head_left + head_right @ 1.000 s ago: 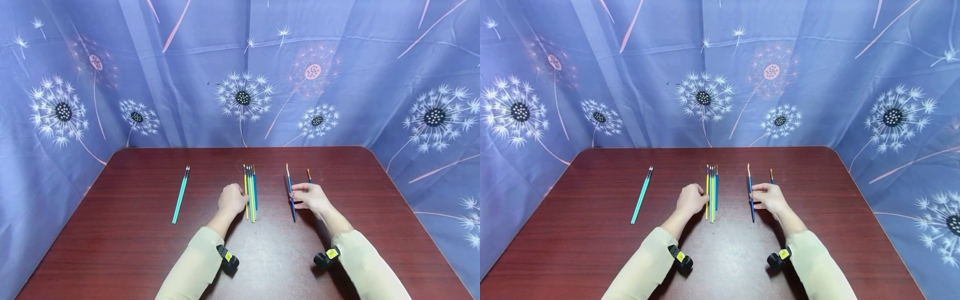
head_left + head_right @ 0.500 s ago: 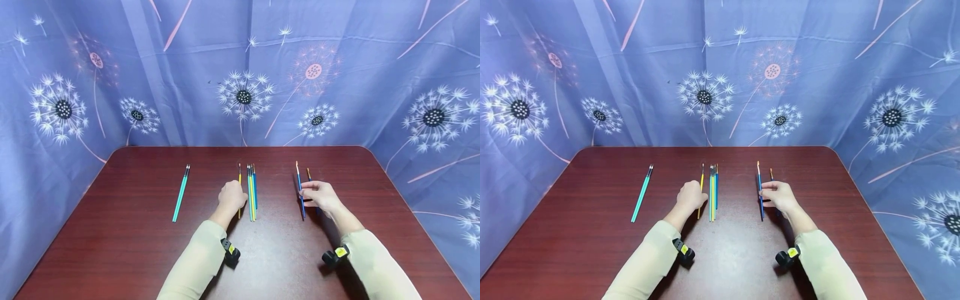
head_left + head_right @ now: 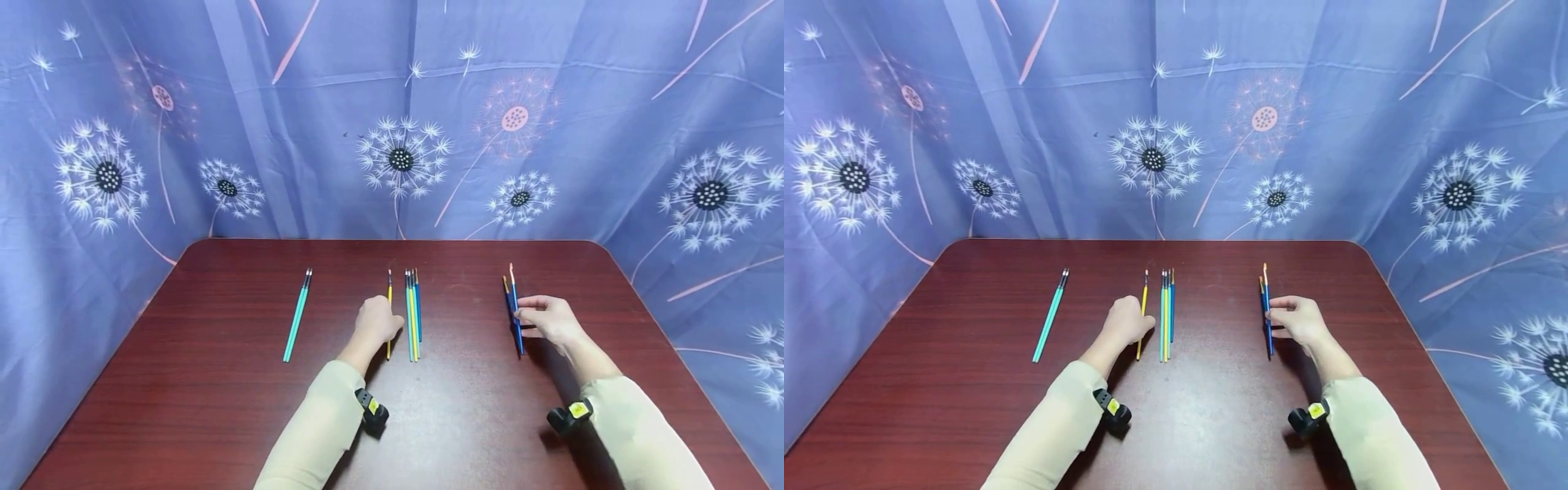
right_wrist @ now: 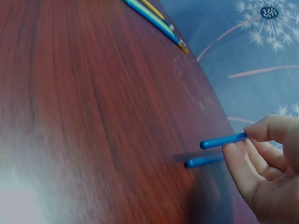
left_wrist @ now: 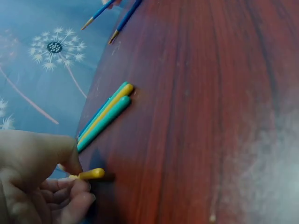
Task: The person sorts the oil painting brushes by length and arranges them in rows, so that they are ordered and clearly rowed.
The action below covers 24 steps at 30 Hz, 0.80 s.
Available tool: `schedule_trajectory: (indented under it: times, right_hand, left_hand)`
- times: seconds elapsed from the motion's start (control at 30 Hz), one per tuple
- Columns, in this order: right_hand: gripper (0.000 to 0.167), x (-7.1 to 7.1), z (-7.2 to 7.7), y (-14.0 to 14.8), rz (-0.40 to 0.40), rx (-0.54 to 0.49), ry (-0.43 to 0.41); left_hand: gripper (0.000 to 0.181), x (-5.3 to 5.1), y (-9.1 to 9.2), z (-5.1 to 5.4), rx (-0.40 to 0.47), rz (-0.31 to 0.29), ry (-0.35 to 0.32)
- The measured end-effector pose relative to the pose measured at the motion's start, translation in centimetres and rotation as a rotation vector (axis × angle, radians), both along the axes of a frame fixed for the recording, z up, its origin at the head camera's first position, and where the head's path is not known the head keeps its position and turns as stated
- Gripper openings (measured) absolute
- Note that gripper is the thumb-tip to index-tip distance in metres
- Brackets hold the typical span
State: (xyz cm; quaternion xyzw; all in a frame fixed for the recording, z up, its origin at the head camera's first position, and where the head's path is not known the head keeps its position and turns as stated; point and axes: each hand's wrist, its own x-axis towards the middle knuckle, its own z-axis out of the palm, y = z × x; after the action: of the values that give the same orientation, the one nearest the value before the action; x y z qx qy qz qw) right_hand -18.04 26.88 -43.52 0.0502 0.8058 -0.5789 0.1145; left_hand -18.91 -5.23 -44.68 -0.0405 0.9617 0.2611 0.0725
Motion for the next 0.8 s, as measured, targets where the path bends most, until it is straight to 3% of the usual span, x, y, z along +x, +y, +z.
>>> schedule_trajectory:
  times: [0.2,0.4,0.6,0.8]
  right_hand:
    - [0.047,0.0,-0.4,1.2,-0.013,0.003,0.0]
    - [0.041,-0.1,-0.8,1.8,-0.004,0.149,0.03]
    - [0.037,-0.4,-1.0,1.4,-0.002,0.337,0.041]
    - [0.034,-0.6,-0.6,0.7,0.002,0.45,0.05]
  left_hand:
    - [0.027,0.3,-1.0,-0.4,0.139,0.006,0.018]
    - [0.023,0.8,-1.6,0.0,0.291,0.029,-0.043]
    - [0.014,0.9,-2.2,-0.3,0.308,0.058,-0.021]
    - [0.011,0.9,-3.3,-0.3,0.3,0.091,0.03]
